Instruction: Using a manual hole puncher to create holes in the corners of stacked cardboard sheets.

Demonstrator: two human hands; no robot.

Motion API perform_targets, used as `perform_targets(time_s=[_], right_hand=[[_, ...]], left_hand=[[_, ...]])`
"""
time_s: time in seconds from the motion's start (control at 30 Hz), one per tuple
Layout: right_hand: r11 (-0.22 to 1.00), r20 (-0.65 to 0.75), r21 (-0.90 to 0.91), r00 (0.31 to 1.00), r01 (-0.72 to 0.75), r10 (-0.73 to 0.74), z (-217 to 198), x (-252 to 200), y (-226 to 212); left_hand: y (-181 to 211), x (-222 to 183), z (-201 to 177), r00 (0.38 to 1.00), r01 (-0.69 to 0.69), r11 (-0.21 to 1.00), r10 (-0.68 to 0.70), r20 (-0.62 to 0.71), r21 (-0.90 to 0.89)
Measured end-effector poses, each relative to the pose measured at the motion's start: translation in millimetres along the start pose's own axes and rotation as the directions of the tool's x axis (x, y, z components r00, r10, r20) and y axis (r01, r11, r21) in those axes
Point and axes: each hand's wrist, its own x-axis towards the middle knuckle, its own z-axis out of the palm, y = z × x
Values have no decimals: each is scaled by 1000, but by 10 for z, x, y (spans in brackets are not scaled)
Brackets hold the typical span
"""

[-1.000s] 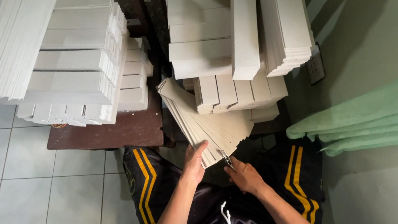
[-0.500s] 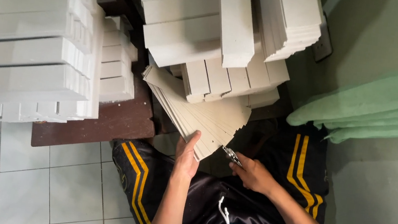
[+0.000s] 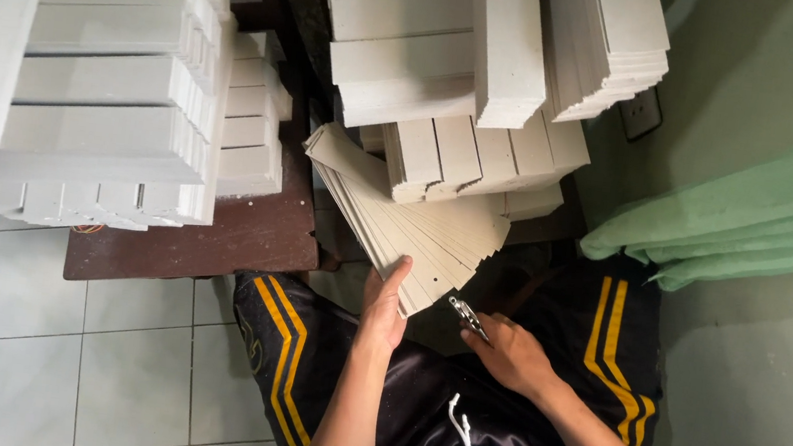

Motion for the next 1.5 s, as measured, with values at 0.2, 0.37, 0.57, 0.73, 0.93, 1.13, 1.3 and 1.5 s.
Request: perform_targets(time_s=[0.2,0.37,0.57,0.73,0.93,1.13,1.3,1.5], right_hand=[[999,-57,-41,998,-10,8,157,82,127],[1000,-14,-18,1000,1,-1,135,127,9],[1000,64,-23,998,-18,19,55,76,-123],[998,-1,63,1000,13,-13,36,134,-78],[999,-19,41,1000,12,-11,-20,111,-228],[995,21,102,1000,10,-12,-75,111,-304],[984,62,174,998,-30,19,-140,4,-409],[984,70,175,998,-16,4,-196,-60,-570]], left_hand=[[90,-47,-9,998,47,993,-42,48,-108],[111,6,-113,992,119,991,-116,49,-65],[122,16,-144,985,110,992,-100,140,-68],[3,30,-154,995,50,999,-49,84,-6],[-13,59,-216,999,25,998,-27,40,52],[-90,119,-245,999,-39,998,39,-3,56],[-48,21,-176,996,-90,996,91,-11,24],[-62,35,-216,996,-87,995,87,-14,53]])
